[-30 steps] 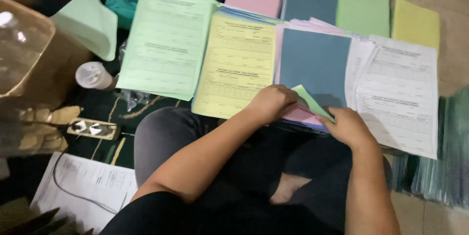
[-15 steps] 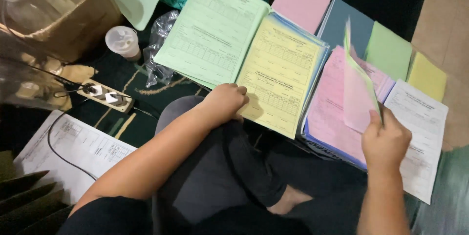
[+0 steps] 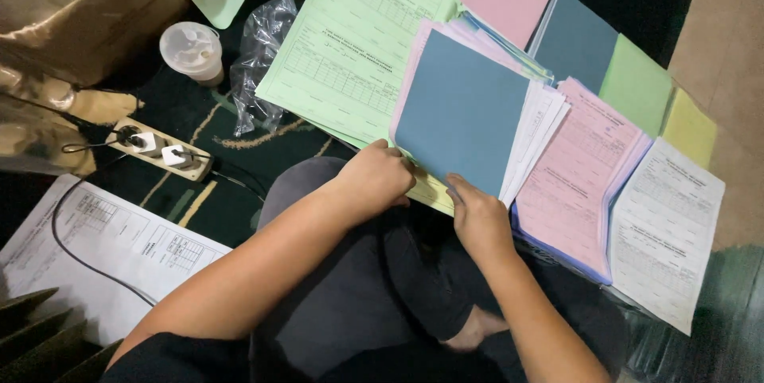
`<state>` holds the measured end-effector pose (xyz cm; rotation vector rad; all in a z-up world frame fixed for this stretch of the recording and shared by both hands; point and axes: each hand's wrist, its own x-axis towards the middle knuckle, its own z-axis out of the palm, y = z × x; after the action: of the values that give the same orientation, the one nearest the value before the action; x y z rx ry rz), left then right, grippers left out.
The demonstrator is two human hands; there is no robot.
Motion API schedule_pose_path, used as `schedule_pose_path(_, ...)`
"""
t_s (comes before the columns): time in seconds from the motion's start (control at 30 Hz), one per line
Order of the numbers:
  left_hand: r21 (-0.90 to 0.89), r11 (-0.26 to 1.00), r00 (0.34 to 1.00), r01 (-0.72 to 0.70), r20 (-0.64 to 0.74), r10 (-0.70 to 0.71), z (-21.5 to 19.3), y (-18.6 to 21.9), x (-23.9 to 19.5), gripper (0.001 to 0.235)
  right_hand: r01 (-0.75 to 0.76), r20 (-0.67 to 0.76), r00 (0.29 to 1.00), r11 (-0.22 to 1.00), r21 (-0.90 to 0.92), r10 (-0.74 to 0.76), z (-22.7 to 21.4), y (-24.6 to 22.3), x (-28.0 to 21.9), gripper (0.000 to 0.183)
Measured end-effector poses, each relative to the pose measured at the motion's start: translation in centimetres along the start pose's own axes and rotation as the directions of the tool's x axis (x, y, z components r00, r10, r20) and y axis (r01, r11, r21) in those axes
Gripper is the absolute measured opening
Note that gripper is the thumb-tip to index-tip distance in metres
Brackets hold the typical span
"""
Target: Sorting and stacking various colored paper forms into organized bundles on the floor.
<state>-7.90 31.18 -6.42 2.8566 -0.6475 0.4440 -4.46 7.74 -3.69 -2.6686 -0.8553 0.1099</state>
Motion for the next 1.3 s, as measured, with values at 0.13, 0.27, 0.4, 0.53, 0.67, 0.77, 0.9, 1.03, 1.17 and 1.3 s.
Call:
schedule_pose_path(0.13, -0.098, 0.995, 0.991, -0.035, 0.126, 0.047, -1.0, 0.0, 0.6, 0.026, -0.004, 0.012, 1.000, 1.000, 0.004, 0.004, 0.2, 0.3, -0.1, 0.026)
schedule_pose_path(0.27, -0.098, 0.995, 0.999, -0.035, 0.006, 0.036, 0.1, 0.2, 0.0, 0.020, -0.019, 0.068, 0.997, 1.000, -0.016, 0.020, -0.1, 0.3, 0.0, 0.028)
schedule_pose_path(0.4, -0.093, 0.995, 1.000, -0.020, -0.008, 0.019, -0.2, -0.1, -0.3, 0.016, -0.019, 0.092, 0.996, 0.999, -0.026, 0.021, -0.8, -0.2, 0.2, 0.027)
schedule_pose_path(0.53, -0.033, 0.998, 0.998, -0.048, -0.040, 0.047, -0.6, -0.1, -0.4, 0.015, -0.021, 0.078, 0.997, 1.000, 0.017, 0.019, -1.0, -0.5, 0.2, 0.026)
schedule_pose_path(0.67, -0.049, 0.996, 0.997, -0.078, 0.000, 0.078, -0.2, -0.2, -0.4, 0.012, -0.025, 0.083, 0.996, 0.997, 0.071, 0.019, -1.2, -0.6, 0.3, 0.025)
schedule_pose_path(0.77, -0.053, 0.996, 0.997, -0.078, 0.002, 0.078, -0.6, 0.0, -0.5, 0.010, -0.030, 0.097, 0.995, 0.995, 0.091, 0.021, -1.7, -0.9, 0.4, 0.025)
schedule_pose_path(0.9, -0.050, 0.996, 0.997, -0.080, -0.007, 0.079, -0.7, -0.2, -0.5, 0.011, -0.028, 0.130, 0.991, 0.996, 0.082, 0.017, -2.9, -1.8, 0.5, 0.029)
schedule_pose_path(1.03, -0.052, 0.994, 0.996, -0.093, 0.000, 0.094, -0.3, -0.3, -0.4, 0.013, -0.045, 0.179, 0.984, 0.987, 0.153, 0.017, -3.2, -1.6, 0.4, 0.039)
schedule_pose_path(1.17, -0.029, 0.995, 0.995, -0.097, -0.035, 0.096, 0.0, -0.3, -0.5, 0.014, -0.047, 0.181, 0.983, 0.987, 0.155, 0.018, -2.8, -1.1, 0.3, 0.045)
schedule_pose_path(1.3, -0.048, 0.994, 0.995, -0.098, -0.029, 0.097, 0.2, -0.5, -0.4, 0.011, -0.046, 0.182, 0.983, 0.987, 0.153, 0.018, -2.6, -0.7, 0.5, 0.043)
